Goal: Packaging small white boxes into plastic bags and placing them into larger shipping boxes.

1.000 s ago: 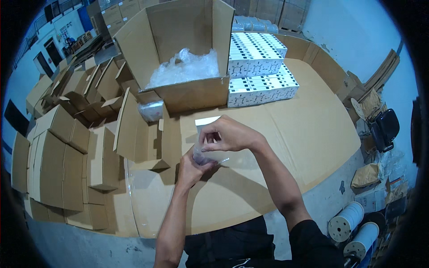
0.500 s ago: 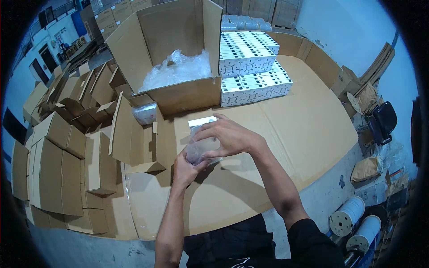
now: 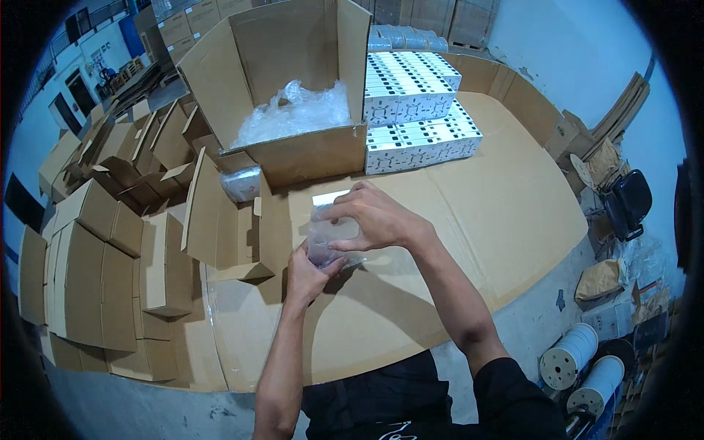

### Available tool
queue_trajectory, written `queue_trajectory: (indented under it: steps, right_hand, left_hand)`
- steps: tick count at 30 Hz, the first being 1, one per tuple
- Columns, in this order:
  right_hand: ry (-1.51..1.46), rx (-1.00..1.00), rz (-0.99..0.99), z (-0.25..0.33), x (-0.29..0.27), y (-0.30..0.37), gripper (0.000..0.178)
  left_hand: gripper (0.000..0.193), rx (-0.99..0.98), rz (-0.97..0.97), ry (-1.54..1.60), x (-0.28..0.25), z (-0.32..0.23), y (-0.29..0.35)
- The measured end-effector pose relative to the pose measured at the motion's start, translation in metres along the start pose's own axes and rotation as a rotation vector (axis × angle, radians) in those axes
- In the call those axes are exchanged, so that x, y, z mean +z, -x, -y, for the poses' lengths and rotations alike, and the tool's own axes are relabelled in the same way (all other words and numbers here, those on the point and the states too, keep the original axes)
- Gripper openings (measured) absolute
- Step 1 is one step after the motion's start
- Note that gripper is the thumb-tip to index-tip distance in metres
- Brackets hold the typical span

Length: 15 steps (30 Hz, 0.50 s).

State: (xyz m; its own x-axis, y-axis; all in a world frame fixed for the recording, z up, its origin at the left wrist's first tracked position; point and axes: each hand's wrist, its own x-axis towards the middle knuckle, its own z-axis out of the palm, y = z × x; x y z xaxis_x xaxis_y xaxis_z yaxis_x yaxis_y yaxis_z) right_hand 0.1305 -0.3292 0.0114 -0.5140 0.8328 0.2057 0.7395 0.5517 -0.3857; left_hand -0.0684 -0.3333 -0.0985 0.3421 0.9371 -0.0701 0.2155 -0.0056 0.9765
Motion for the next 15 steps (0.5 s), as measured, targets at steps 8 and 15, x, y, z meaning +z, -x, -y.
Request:
queue_trajectory:
  steps: [8,15]
  right_hand:
    - [-0.734,0.205,-0.665,-0.053,0.017,0.004,0.029]
    - [-0.843,0.350,-0.496,-0.064,0.060,0.024,0.048]
  left_hand:
    - [0.047,-0.014,0.031,0.101,0.001,-0.003,0.003]
    - [0.044,-0.073,-0.008,0.084,-0.007,0.006,0.001]
